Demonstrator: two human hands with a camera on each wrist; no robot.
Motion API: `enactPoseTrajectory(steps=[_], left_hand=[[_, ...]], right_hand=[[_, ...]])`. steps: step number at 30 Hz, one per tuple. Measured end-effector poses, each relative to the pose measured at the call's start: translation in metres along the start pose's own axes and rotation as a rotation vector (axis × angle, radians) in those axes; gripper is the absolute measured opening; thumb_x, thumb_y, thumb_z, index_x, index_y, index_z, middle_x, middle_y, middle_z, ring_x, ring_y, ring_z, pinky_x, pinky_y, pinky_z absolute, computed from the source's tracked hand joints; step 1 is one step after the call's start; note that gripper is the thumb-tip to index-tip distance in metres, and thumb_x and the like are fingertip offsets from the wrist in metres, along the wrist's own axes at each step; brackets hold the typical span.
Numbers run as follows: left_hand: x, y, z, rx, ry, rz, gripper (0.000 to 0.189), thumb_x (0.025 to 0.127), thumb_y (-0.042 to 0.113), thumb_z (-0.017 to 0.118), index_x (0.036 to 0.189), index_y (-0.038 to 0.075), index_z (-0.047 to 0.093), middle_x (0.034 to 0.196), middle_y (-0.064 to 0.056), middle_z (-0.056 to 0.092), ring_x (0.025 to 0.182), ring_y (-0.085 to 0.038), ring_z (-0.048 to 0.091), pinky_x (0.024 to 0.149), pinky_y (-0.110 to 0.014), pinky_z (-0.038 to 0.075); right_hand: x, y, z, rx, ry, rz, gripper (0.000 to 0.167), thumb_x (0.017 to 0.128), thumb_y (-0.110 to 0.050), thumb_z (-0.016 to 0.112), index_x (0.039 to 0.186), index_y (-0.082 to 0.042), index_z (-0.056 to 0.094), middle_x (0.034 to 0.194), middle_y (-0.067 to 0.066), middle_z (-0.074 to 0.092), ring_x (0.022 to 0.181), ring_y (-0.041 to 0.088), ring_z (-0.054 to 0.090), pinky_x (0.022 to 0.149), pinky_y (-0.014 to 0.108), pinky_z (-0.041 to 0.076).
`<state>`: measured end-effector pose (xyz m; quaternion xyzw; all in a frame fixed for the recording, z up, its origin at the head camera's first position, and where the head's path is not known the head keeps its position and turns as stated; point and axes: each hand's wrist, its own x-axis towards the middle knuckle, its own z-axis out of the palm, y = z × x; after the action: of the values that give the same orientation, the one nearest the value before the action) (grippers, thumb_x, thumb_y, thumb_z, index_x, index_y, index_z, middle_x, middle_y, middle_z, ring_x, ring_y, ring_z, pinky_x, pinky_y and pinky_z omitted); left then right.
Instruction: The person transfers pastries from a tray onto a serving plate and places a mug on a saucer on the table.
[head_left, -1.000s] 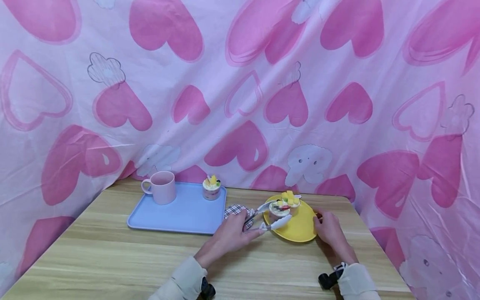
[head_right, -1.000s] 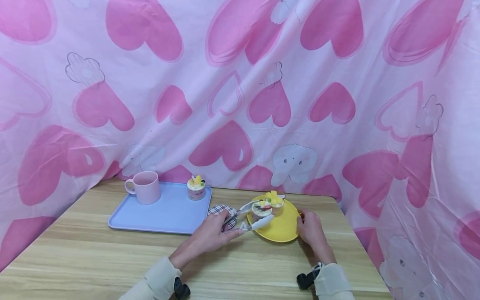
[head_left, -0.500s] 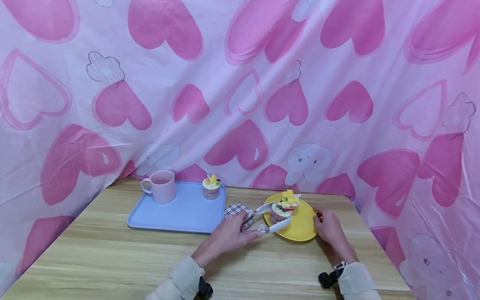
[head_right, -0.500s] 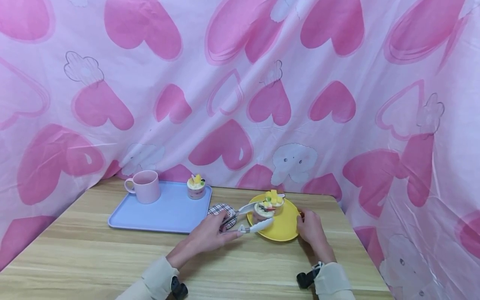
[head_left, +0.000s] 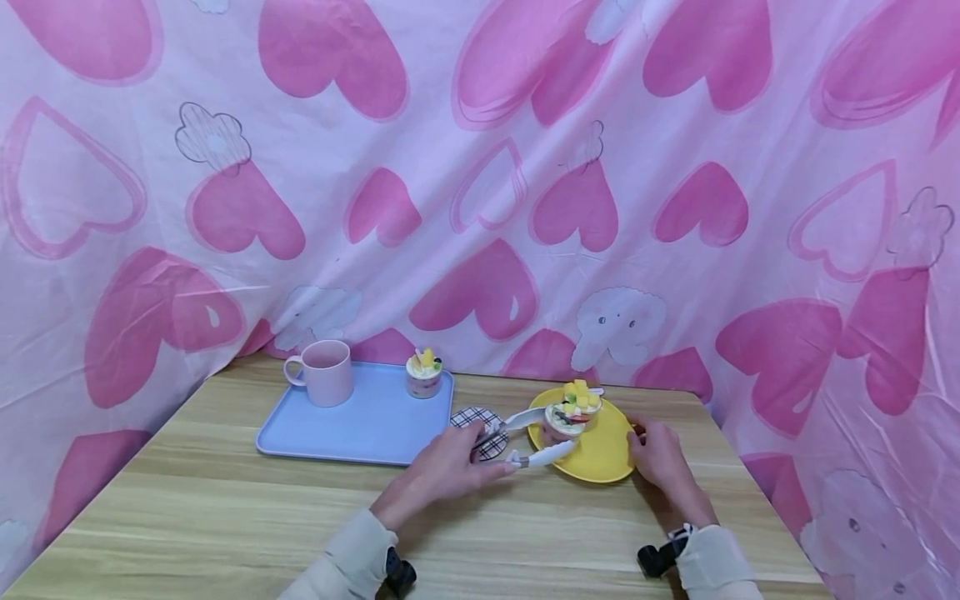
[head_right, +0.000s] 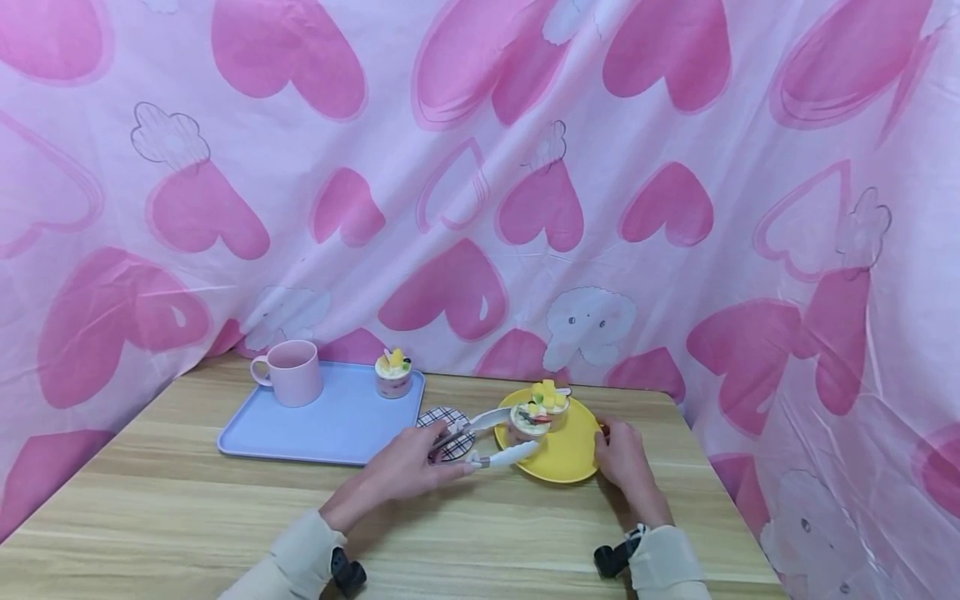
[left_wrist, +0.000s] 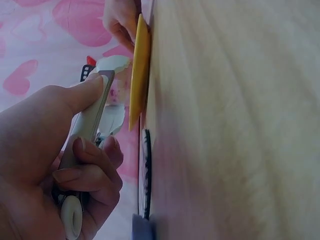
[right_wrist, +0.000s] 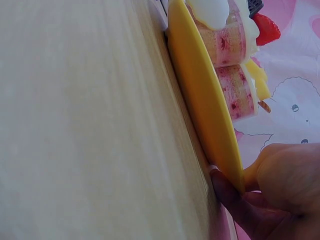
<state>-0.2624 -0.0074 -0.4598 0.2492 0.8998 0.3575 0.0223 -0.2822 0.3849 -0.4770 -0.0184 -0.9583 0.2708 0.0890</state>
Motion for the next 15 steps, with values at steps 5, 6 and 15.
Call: enactPoseTrajectory(steps=[5, 6, 15], left_hand=[[-0.0011, -0.0028, -0.0088, -0.002, -0.006, 0.037, 0.061, 0.091, 0.063, 0.080, 0.115, 0.009, 0.067, 0.084, 0.004, 0.064, 0.069, -0.007, 0.057, 0.058, -0.026, 0.050], [-0.0012, -0.0032, -0.0098, 0.000, -0.006, 0.042, 0.060, 0.092, 0.063, 0.080, 0.115, 0.009, 0.067, 0.085, 0.005, 0.064, 0.069, -0.007, 0.057, 0.058, -0.026, 0.050], [-0.0001, 0.0001, -0.0037, 0.017, -0.033, 0.074, 0.058, 0.092, 0.065, 0.078, 0.111, 0.011, 0.066, 0.077, 0.006, 0.058, 0.062, -0.006, 0.050, 0.053, -0.026, 0.045]], right_hand=[[0.0002, -0.0011, 0.0003, -0.007, 0.004, -0.002, 0.040, 0.105, -0.006, 0.058, 0.141, 0.011, 0.062, 0.113, 0.026, 0.073, 0.092, 0.028, 0.068, 0.074, 0.036, 0.059], [0.0002, -0.0014, 0.0003, -0.006, 0.002, -0.001, 0.040, 0.105, -0.006, 0.058, 0.141, 0.011, 0.062, 0.113, 0.026, 0.072, 0.092, 0.028, 0.069, 0.074, 0.036, 0.059], [-0.0003, -0.0010, 0.0003, -0.005, 0.003, 0.004, 0.039, 0.105, -0.005, 0.058, 0.141, 0.010, 0.062, 0.112, 0.025, 0.072, 0.092, 0.028, 0.067, 0.072, 0.034, 0.057]])
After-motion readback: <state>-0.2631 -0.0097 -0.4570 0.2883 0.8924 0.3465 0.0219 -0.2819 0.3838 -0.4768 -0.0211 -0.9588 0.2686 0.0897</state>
